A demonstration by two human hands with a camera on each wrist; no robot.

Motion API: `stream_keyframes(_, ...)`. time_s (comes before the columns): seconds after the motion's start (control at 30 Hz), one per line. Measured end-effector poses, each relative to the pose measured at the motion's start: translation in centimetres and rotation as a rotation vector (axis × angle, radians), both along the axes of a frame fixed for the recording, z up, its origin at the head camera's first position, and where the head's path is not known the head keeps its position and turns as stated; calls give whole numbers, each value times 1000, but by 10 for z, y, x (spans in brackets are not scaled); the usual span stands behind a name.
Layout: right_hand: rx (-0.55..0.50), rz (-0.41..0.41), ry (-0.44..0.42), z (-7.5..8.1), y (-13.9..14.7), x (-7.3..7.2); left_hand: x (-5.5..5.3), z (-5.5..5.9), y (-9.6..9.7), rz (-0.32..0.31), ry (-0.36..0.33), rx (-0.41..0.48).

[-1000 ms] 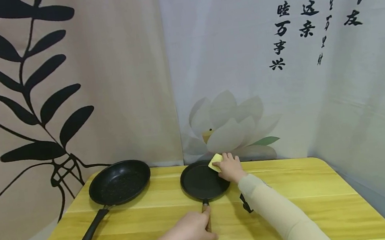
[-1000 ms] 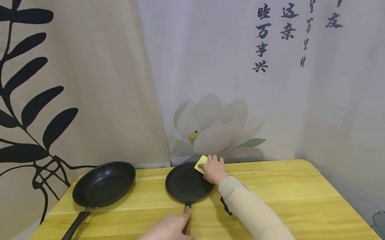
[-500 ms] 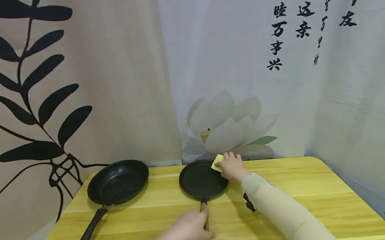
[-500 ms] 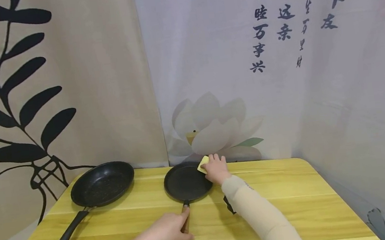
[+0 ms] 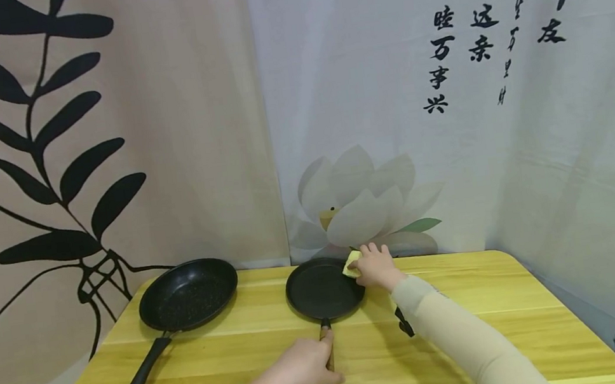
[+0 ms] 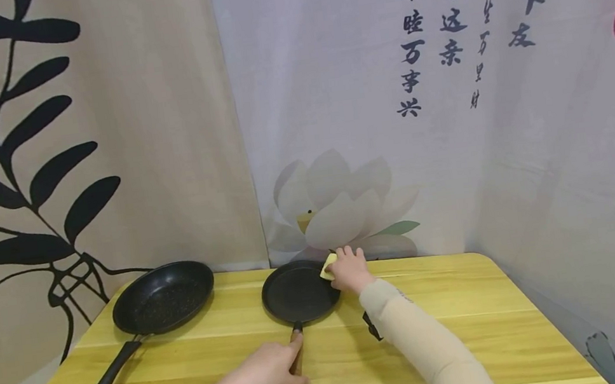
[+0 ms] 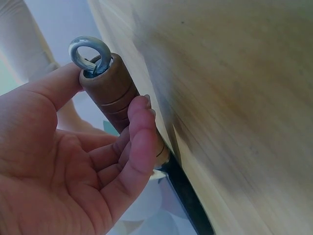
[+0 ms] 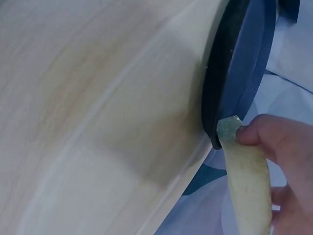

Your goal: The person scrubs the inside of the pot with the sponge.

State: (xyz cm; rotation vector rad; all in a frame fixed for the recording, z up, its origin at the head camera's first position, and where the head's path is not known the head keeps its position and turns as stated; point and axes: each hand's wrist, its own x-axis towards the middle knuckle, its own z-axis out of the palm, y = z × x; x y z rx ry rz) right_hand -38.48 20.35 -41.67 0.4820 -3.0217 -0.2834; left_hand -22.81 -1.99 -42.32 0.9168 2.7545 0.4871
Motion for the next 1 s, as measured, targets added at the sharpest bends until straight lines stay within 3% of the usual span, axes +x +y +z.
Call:
stream_keyframes(0.47, 18, 56, -49, 13, 5, 11, 1, -1, -1, -6, -3, 18)
stream_keyframes(1.0, 44, 91, -78, 15, 11, 18, -2, -5, -1, -9, -9, 16)
